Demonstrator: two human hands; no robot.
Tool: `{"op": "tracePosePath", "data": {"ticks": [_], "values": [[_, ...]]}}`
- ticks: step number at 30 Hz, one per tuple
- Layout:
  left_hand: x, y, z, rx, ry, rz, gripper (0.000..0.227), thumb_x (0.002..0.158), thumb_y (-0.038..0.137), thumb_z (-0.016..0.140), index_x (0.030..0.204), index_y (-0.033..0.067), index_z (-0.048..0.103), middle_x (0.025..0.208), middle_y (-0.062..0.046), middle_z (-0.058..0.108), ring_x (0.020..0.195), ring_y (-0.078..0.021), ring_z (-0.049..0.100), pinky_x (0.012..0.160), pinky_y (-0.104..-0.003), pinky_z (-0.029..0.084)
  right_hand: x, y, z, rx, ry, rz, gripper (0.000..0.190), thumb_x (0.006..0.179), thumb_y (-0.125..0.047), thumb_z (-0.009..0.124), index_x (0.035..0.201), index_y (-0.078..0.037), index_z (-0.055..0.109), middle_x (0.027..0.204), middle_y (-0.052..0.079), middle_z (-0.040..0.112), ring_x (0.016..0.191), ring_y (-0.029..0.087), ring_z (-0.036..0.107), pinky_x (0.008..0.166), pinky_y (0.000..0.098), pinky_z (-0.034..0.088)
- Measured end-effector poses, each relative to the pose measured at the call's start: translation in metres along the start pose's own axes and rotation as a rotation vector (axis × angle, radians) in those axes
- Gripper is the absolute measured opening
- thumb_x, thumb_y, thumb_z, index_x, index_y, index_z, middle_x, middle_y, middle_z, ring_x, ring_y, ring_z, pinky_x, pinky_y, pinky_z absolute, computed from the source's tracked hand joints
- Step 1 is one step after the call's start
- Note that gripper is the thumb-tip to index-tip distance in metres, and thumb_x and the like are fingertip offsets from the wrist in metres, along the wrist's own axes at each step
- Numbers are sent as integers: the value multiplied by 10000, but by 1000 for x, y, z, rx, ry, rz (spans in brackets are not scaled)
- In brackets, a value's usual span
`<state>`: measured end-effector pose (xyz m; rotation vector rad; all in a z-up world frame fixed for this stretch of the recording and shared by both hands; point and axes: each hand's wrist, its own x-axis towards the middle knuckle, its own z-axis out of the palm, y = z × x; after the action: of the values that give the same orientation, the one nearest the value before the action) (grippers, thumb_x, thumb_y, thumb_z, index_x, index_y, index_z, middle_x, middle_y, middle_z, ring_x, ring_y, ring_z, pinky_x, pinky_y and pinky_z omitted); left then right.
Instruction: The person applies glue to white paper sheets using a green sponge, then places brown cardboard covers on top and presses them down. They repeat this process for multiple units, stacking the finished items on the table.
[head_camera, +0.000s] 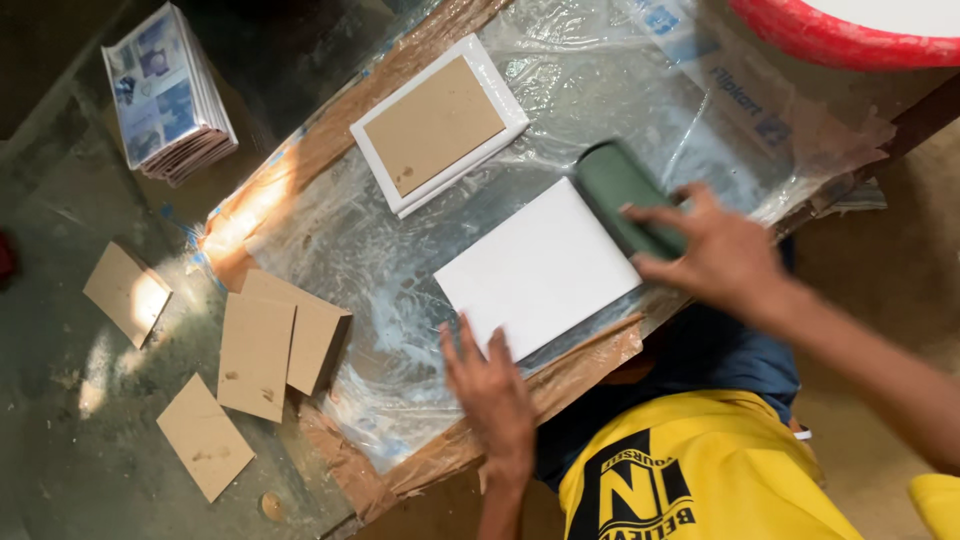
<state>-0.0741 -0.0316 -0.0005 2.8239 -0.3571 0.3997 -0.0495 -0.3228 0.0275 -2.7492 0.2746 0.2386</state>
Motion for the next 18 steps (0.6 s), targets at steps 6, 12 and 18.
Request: {"op": "tracePosePath", "data": {"ticks": [6,12,18], "values": [[21,103,29,-260,-731,200,519,1027,152,520,1528,29,464,1485,-228,538,853,-331,671,736,-460,554,32,3,-55,-58,-30,-58,623,865,-633,693,1440,-415,588,1134,159,619,870,348,715,691,455,590],[-16,148,70,141,-66,420,533,1041,305,484,1537,123,412,1550,-117,414,1300,-419,595,860,-550,602,9,-128,50,-14,-32,-428,787,795,-439,800,1426,-92,483,1202,310,541,664,381,704,524,502,569],[-20,127,63,153,-65,487,528,1098,370,526,1574,144,487,1699,-81,370,1437,-511,536,887,-553,567,11,-216,106,174,-226,-688,971,709,-459,829,1477,-51,399,1212,338,518,705,434,687,636,484,588]]}}
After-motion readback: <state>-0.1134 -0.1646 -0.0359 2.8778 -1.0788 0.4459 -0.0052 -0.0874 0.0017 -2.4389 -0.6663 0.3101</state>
